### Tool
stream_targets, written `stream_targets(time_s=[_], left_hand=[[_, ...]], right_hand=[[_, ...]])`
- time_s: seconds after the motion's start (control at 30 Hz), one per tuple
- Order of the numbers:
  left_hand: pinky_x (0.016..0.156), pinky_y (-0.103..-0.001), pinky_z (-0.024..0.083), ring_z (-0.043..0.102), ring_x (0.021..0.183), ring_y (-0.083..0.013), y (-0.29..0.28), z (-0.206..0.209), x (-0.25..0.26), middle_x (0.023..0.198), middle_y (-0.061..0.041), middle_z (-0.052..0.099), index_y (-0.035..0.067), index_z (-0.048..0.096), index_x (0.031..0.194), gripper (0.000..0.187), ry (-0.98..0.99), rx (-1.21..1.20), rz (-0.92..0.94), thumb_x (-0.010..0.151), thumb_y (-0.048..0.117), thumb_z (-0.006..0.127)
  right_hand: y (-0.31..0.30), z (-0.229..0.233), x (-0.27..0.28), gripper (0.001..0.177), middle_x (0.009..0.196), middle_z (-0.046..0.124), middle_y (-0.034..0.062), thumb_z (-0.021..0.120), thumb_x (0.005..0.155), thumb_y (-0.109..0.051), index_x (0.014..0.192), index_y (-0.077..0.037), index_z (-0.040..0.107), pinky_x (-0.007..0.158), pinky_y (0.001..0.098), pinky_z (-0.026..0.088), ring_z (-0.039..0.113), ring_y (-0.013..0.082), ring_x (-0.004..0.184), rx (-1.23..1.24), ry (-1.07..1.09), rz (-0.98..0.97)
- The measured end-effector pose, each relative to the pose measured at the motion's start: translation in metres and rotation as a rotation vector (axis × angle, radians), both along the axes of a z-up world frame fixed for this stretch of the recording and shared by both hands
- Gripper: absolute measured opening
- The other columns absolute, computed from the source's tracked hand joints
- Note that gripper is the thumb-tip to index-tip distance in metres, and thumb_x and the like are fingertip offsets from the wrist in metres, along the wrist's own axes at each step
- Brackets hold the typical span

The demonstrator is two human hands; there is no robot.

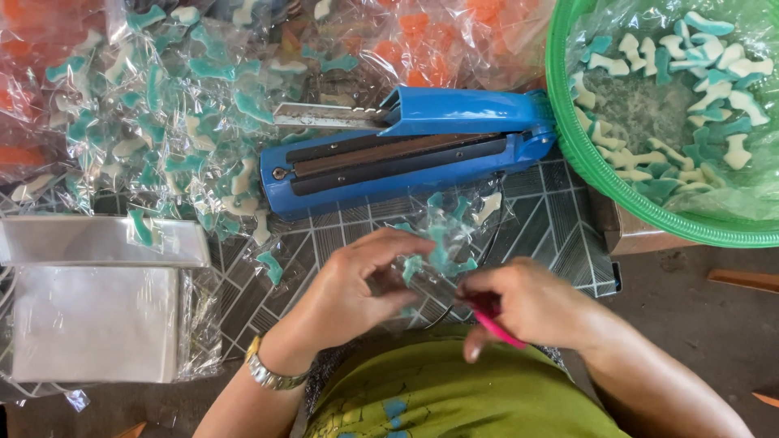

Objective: Picking up individual gummy candies, placing them into small plastic bags, and sealing the bags using a manual heat sealer.

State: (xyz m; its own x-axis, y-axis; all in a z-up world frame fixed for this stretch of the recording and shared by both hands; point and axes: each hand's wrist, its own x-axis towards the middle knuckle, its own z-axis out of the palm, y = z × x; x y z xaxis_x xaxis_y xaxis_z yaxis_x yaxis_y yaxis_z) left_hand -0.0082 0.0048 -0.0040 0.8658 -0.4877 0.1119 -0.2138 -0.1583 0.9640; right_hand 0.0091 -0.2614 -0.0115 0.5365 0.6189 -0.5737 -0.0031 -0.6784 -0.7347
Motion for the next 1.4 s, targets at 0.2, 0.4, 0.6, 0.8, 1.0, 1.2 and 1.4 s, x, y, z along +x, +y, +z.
stream_targets(time_s=[0.2, 0.4, 0.6, 0.8, 1.0, 1.2, 1.4], left_hand=[[0.077, -0.019, 0.070, 0.079, 0.090, -0.0169, 0.030, 0.004, -0.011, 0.116, -0.012, 0.075, 0.003, 0.072, 0.119, 0.038, -0.001, 0.100, 0.256, 0.083, -0.008, 0.077], [0.075, -0.026, 0.068, 0.078, 0.094, -0.0186, 0.043, 0.008, -0.020, 0.107, -0.006, 0.077, 0.009, 0.077, 0.110, 0.031, 0.047, 0.188, 0.319, 0.083, -0.007, 0.074], [0.078, -0.017, 0.066, 0.078, 0.092, -0.0142, 0.081, 0.060, -0.013, 0.104, -0.007, 0.080, 0.007, 0.072, 0.112, 0.018, -0.343, 0.379, 0.649, 0.095, 0.006, 0.078], [0.085, -0.036, 0.061, 0.066, 0.090, -0.0263, 0.148, 0.055, 0.063, 0.127, -0.022, 0.057, -0.003, 0.074, 0.127, 0.026, -0.468, 0.560, 0.699, 0.102, -0.010, 0.077], [0.094, -0.046, 0.057, 0.064, 0.107, -0.0381, 0.046, 0.016, 0.036, 0.107, -0.019, 0.067, 0.001, 0.061, 0.099, 0.012, -1.097, 0.570, 0.427, 0.095, -0.011, 0.059], [0.123, -0.065, 0.004, -0.012, 0.157, -0.0410, -0.042, -0.080, -0.009, 0.171, -0.019, -0.013, 0.020, -0.009, 0.167, 0.135, -0.576, 1.040, 0.054, 0.079, 0.092, 0.065], [0.092, -0.045, 0.047, 0.054, 0.122, -0.0342, -0.053, -0.091, 0.003, 0.140, -0.020, 0.055, 0.002, 0.038, 0.154, 0.106, -0.758, 0.983, 0.236, 0.075, 0.063, 0.075]], right_hand=[[-0.052, 0.009, 0.014, 0.074, 0.062, 0.074, -0.0116, 0.087, 0.062, -0.065, 0.117, -0.026, 0.057, 0.039, 0.0231, 0.056, 0.062, 0.0044, 0.041, -0.572, -0.397, -0.045], [-0.043, 0.007, 0.027, 0.081, 0.087, 0.081, 0.0025, 0.094, 0.056, -0.064, 0.117, -0.022, 0.060, 0.065, 0.0368, 0.054, 0.075, 0.0208, 0.071, -0.751, -0.311, -0.338], [-0.060, -0.028, 0.043, 0.078, 0.086, 0.079, -0.0022, 0.082, 0.060, -0.080, 0.106, -0.019, 0.067, 0.066, 0.0396, 0.058, 0.076, 0.0214, 0.076, -0.835, -0.517, -0.459], [-0.040, 0.003, 0.035, 0.018, 0.093, 0.086, -0.0200, 0.072, 0.097, -0.028, 0.108, -0.020, 0.059, 0.050, 0.0275, 0.054, 0.082, 0.0059, 0.074, -0.681, -0.246, -0.408], [-0.062, -0.034, 0.032, 0.030, 0.107, 0.076, -0.0030, 0.076, 0.088, -0.034, 0.115, -0.021, 0.069, 0.079, 0.0382, 0.058, 0.074, 0.0188, 0.098, -0.517, -0.519, -0.238], [-0.025, 0.016, 0.016, 0.080, 0.149, 0.051, 0.0134, 0.084, 0.076, -0.037, 0.144, -0.008, 0.054, 0.089, 0.0338, 0.062, 0.069, 0.0245, 0.108, -0.011, -0.893, -0.036], [0.003, -0.060, 0.032, 0.115, 0.143, 0.050, 0.0217, 0.089, 0.061, -0.045, 0.156, -0.006, 0.037, 0.104, 0.0471, 0.050, 0.052, 0.0419, 0.129, -0.307, -1.121, 0.285]])
